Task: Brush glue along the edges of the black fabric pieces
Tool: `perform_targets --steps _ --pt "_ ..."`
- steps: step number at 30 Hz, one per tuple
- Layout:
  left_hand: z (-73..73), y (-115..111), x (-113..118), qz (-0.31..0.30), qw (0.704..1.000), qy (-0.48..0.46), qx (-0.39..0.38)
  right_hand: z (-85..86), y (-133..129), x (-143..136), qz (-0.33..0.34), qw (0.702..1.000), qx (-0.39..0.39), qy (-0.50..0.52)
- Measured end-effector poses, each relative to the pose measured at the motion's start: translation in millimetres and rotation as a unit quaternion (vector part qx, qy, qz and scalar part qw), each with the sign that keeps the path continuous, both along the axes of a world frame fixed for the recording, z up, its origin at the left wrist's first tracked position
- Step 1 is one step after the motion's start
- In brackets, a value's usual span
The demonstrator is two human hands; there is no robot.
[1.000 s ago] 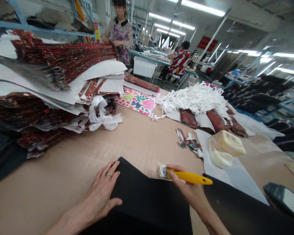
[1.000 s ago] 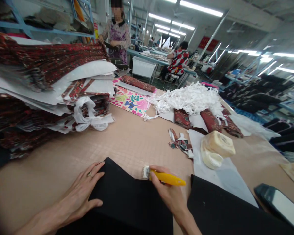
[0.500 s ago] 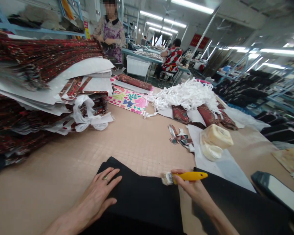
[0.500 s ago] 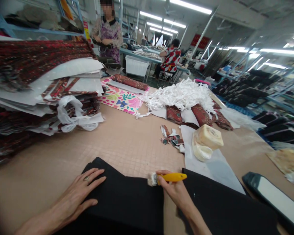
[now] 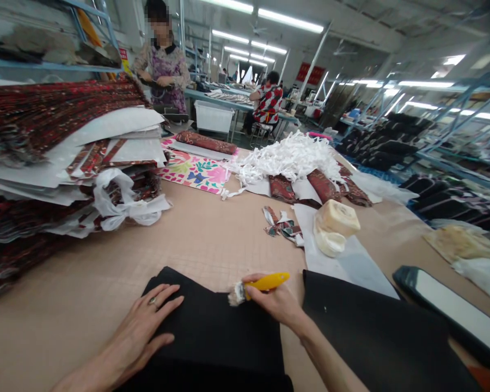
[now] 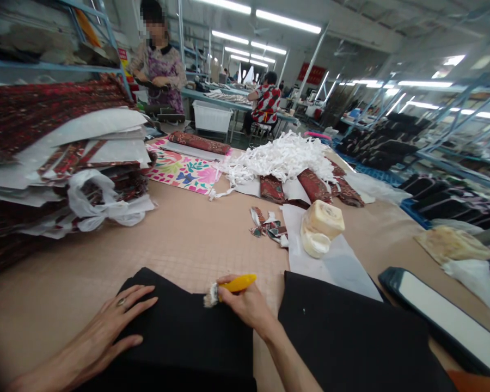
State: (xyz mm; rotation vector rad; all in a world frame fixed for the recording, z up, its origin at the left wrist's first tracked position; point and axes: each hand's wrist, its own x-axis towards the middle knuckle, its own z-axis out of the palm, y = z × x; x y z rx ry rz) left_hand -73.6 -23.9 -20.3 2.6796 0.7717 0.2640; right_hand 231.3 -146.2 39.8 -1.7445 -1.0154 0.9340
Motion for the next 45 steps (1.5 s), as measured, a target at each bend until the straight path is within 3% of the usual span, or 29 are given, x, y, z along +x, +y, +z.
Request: perform_targets --steps 6,10,13,17,20,23,27,32,38,41,45 --pt "4.8 -3 2 0.013 1.0 -0.025 -0.01 -6.5 -57 67 -0.11 0.992 -0.03 -0.052" --pt "-3.3 -3 1 0.003 0.999 -0.042 -0.017 7.0 -66 74 -0.148 0.983 -0.009 -0.106" --pt "2.6 -13 3 0.007 0.998 -0.055 -0.025 15.6 -47 53 -0.101 0.981 0.024 -0.162" --pt "38.9 -33 12 -0.029 0.994 0.022 -0.105 16.0 -9 4 0.013 0.973 0.016 -0.23" --pt "66.3 -40 17 -0.043 0.982 0.083 -0.163 13.5 21 -35 0.072 0.973 -0.006 -0.22" --pt "76.6 -38 13 -0.042 0.976 0.089 -0.194 15.4 44 -61 0.09 0.979 0.009 -0.184" --pt "78.0 -33 -2 -0.007 0.977 0.057 -0.206 16.5 64 -73 0.1 0.977 -0.003 -0.187" --pt "81.2 -26 -9 -0.006 0.981 0.03 -0.192 4.1 99 -99 0.155 0.972 -0.017 -0.175" --pt "60.5 -23 -8 -0.028 0.977 0.013 -0.211 -1.2 168 -158 0.19 0.975 0.016 -0.114" --pt "53.1 -17 -11 -0.014 0.977 -0.017 -0.211 10.1 189 -170 0.159 0.984 0.038 -0.073" --pt "40.7 5 -10 0.141 0.97 -0.068 -0.186 43.1 173 -140 0.04 0.995 0.071 -0.063"
